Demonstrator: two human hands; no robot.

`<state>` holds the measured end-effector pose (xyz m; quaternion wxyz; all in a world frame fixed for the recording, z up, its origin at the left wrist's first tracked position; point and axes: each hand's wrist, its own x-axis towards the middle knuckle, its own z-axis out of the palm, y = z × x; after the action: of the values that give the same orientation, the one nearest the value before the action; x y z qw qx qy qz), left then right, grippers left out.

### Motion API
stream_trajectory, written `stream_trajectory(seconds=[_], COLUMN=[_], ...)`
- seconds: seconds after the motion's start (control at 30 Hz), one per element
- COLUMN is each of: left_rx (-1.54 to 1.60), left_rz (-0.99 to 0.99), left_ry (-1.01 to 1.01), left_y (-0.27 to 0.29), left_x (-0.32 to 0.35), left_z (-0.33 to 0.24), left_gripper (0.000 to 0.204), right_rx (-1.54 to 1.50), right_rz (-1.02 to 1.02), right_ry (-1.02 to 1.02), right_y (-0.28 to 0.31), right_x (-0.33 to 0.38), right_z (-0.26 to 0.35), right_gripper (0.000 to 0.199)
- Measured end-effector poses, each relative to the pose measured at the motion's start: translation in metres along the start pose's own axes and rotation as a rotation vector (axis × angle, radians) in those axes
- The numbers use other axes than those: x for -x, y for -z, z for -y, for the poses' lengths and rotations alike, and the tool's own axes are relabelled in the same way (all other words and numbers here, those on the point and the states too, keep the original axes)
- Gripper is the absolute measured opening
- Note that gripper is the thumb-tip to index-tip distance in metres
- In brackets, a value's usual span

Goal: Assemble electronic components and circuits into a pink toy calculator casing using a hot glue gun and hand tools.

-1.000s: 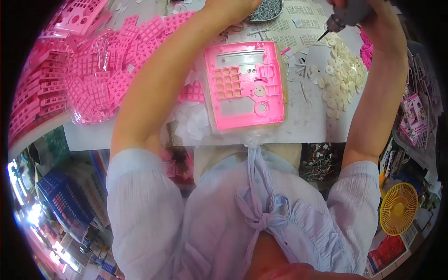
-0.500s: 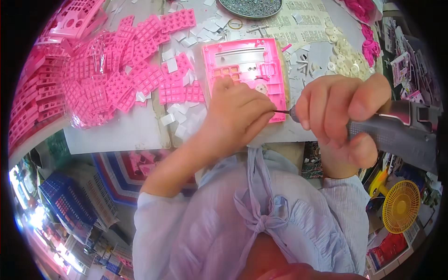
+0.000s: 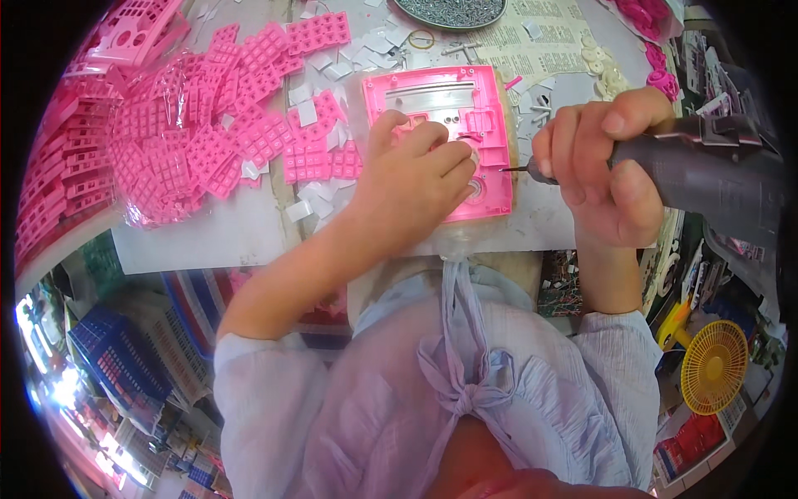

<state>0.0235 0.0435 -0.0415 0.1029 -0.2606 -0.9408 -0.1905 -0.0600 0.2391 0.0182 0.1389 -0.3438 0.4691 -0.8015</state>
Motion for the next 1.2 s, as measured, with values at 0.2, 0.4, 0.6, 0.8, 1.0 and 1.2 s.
stream_trajectory(seconds=[0.2,0.4,0.6,0.8,1.0,1.2], left_rx=[-0.061,0.066,0.085,0.286,-0.177,-0.209], left_rz=[0.029,-0.006,-0.129,-0.13,-0.069,-0.171], left_ry=[0.078,0.109,0.119,0.111,0.401,0.369], left_y=[-0.006,-0.007,-0.015,-0.002,0.049,0.041], left_x=[0.007,0.009,0.011,0.016,0.079,0.1], left_z=[-0.016,-0.011,-0.01,0.008,0.06,0.078], left_gripper=[0.028,0.03,0.015,0.018,0.027,0.019], right_rx=[-0.029,0.106,0.535,0.07,-0.091,0.363], right_rz=[-0.136,-0.101,0.204,0.117,0.158,-0.311], right_ry=[0.019,-0.062,0.002,-0.172,0.021,0.01], right_y=[-0.008,-0.006,-0.001,0.006,0.039,0.011], right_x=[0.003,0.009,0.009,-0.004,-0.026,-0.037], right_z=[-0.018,-0.044,-0.055,-0.048,-0.014,0.002], right_gripper=[0.029,0.021,0.017,0.032,0.04,0.048])
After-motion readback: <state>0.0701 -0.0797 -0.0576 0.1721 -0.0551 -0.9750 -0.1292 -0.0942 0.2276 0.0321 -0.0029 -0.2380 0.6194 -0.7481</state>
